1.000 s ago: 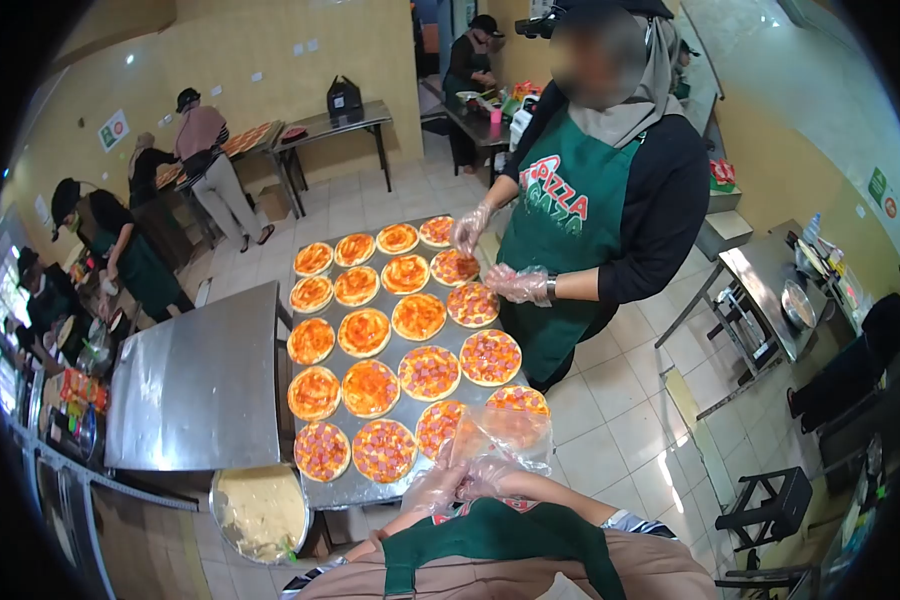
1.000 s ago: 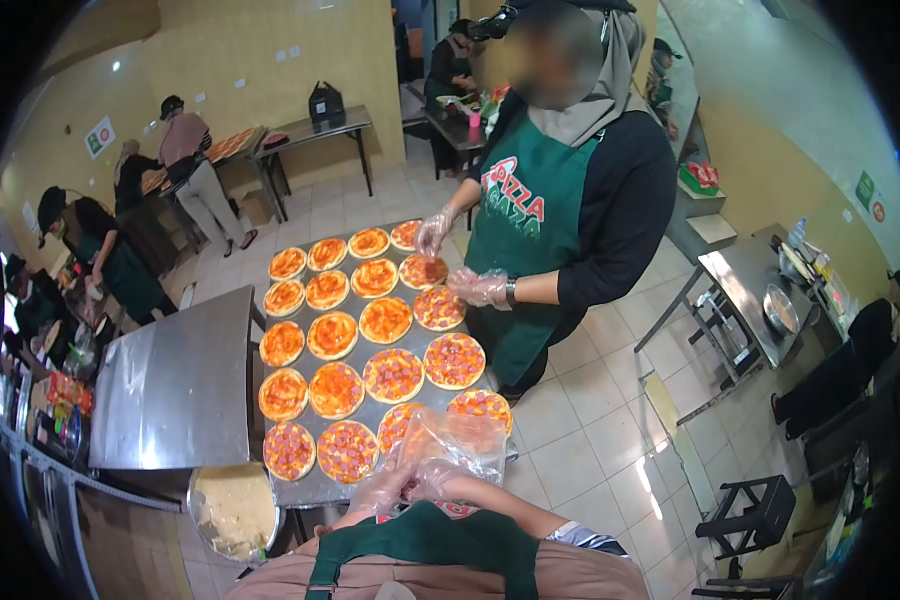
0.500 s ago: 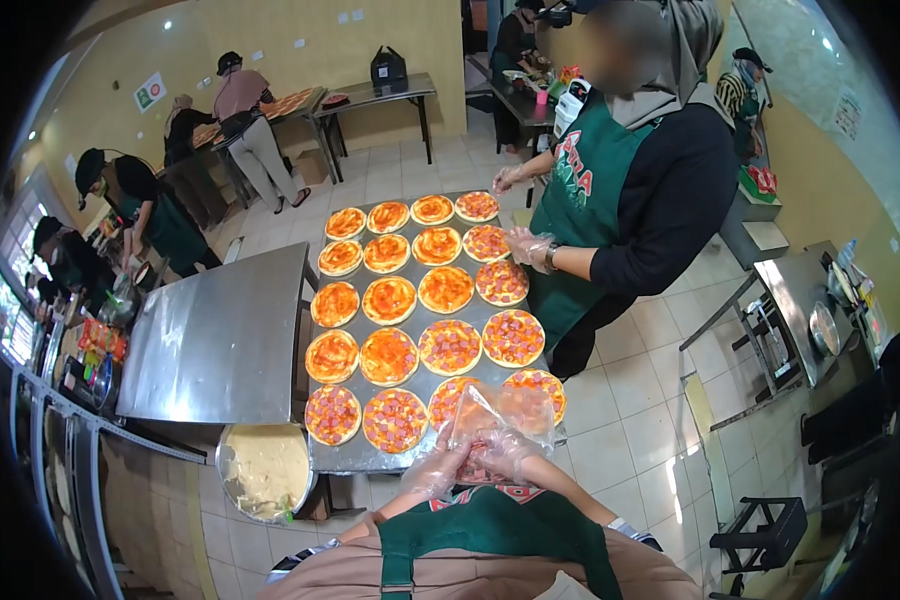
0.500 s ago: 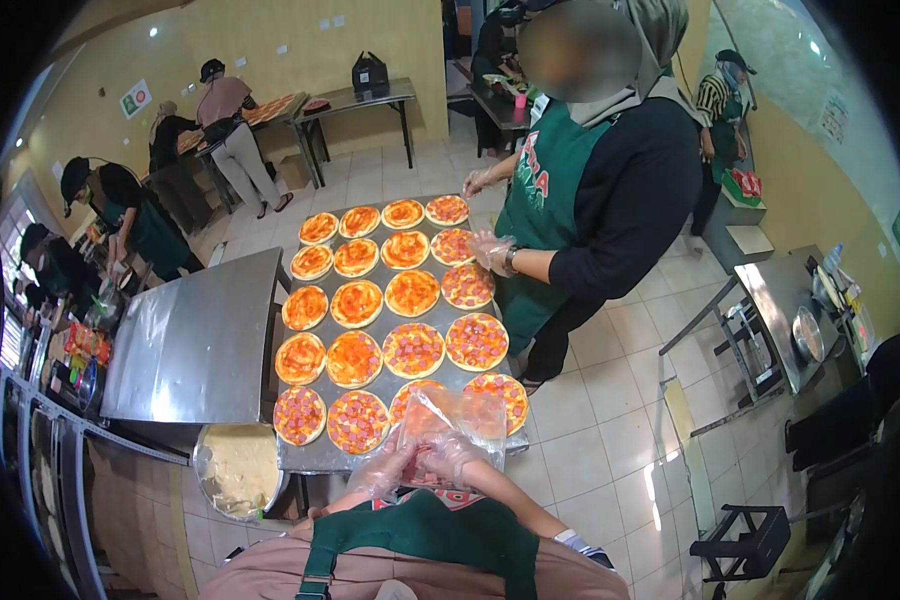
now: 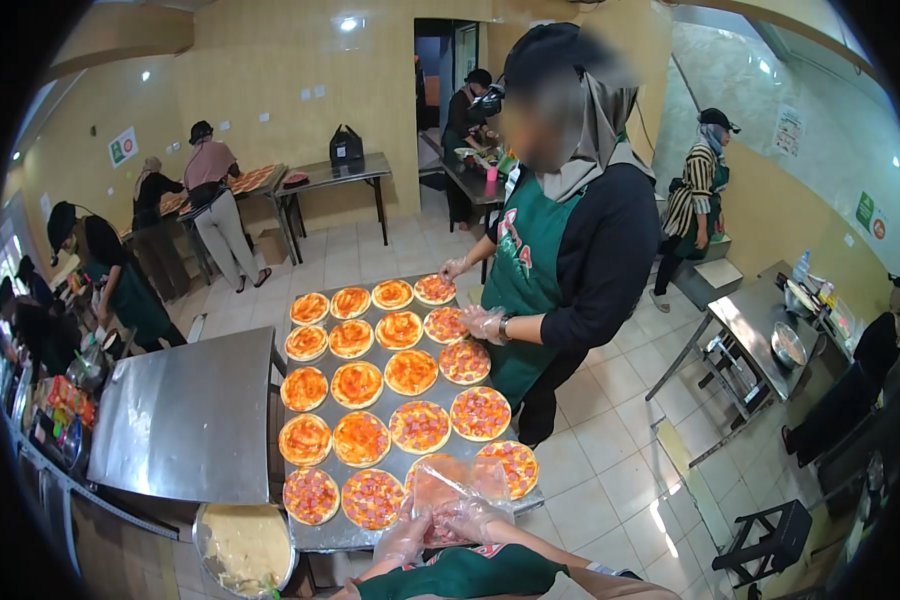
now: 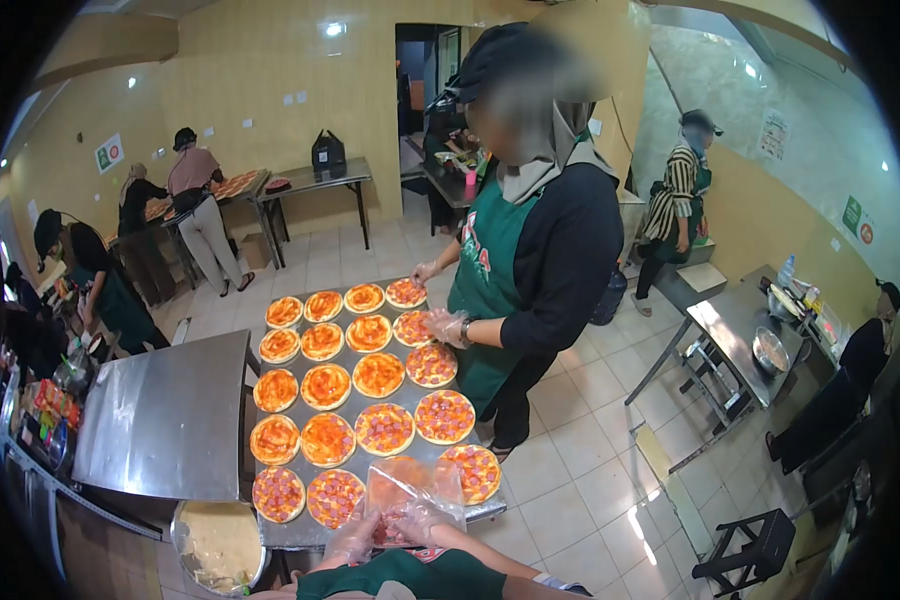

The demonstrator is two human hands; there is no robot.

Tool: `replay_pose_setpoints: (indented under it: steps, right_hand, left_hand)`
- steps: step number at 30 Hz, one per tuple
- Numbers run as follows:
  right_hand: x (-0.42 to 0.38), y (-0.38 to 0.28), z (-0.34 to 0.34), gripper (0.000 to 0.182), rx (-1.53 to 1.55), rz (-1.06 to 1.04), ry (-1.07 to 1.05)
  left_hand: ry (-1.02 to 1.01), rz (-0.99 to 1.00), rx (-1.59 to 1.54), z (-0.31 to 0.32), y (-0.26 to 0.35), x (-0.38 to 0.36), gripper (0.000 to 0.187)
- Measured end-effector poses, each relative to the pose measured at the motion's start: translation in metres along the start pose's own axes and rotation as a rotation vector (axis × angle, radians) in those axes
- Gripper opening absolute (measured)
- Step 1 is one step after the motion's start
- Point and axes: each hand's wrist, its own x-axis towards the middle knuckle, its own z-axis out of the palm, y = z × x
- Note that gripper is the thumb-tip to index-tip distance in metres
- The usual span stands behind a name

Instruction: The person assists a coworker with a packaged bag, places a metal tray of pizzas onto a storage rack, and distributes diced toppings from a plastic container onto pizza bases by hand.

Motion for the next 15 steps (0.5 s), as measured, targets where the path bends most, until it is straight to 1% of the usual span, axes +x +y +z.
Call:
replay_pose_setpoints:
  steps: [1,2,3,4,5,7,8,9,10,11,12,13,14,15]
  right_hand:
    - [-0.002,-0.005,0.002,0.028,0.003,0.005,-0.01]
    - [-0.004,-0.014,0.002,0.026,-0.109,-0.079,0.024]
    - [-0.003,-0.02,0.002,0.025,-0.223,-0.169,0.06]
    - [0.006,-0.015,0.007,0.027,-0.139,-0.263,0.053]
    - [0.012,-0.011,0.013,0.027,-0.138,-0.258,0.041]
    - [0.017,-0.014,0.023,0.027,0.472,-0.154,-0.08]
    - [0.025,-0.018,0.036,0.026,0.6,-0.084,-0.07]
    - [0.033,-0.023,0.045,0.026,0.596,-0.073,-0.076]
    - [0.041,-0.029,0.053,0.024,0.51,-0.084,-0.01]
    - [0.047,-0.041,0.063,0.023,0.426,-0.093,0.054]
    - [0.051,-0.057,0.071,0.023,0.135,0.0,0.168]
    - [0.055,-0.061,0.081,0.023,0.129,0.017,0.158]
    - [0.062,-0.064,0.088,0.021,-0.151,-0.201,0.288]
    - [0.067,-0.068,0.094,0.02,-0.43,-0.424,0.409]
  left_hand:
    - [-0.01,0.031,-0.021,-0.008,-0.016,0.007,0.075]
    - [0.034,-0.026,0.127,-0.006,0.013,-0.014,0.074]
    - [0.041,-0.033,0.122,-0.012,0.011,-0.013,0.074]
    - [0.059,-0.021,0.146,-0.017,0.011,-0.012,0.074]
    - [0.075,-0.012,0.169,-0.022,0.012,-0.014,0.074]
    - [0.094,-0.047,0.212,-0.035,0.008,-0.017,0.074]
    - [0.135,-0.056,0.27,-0.043,0.003,-0.011,0.074]
    - [0.173,-0.067,0.328,-0.052,-0.004,-0.003,0.073]
    - [0.234,-0.059,0.318,-0.064,-0.015,0.005,0.071]
    - [0.232,-0.072,0.311,-0.073,-0.004,-0.006,0.071]
    - [0.24,-0.111,0.273,-0.083,0.009,-0.017,0.067]
    - [0.248,-0.151,0.231,-0.092,0.026,-0.028,0.064]
    - [0.248,-0.161,0.215,-0.1,0.038,-0.035,0.064]
    - [0.255,-0.161,0.309,-0.109,0.049,-0.04,0.064]
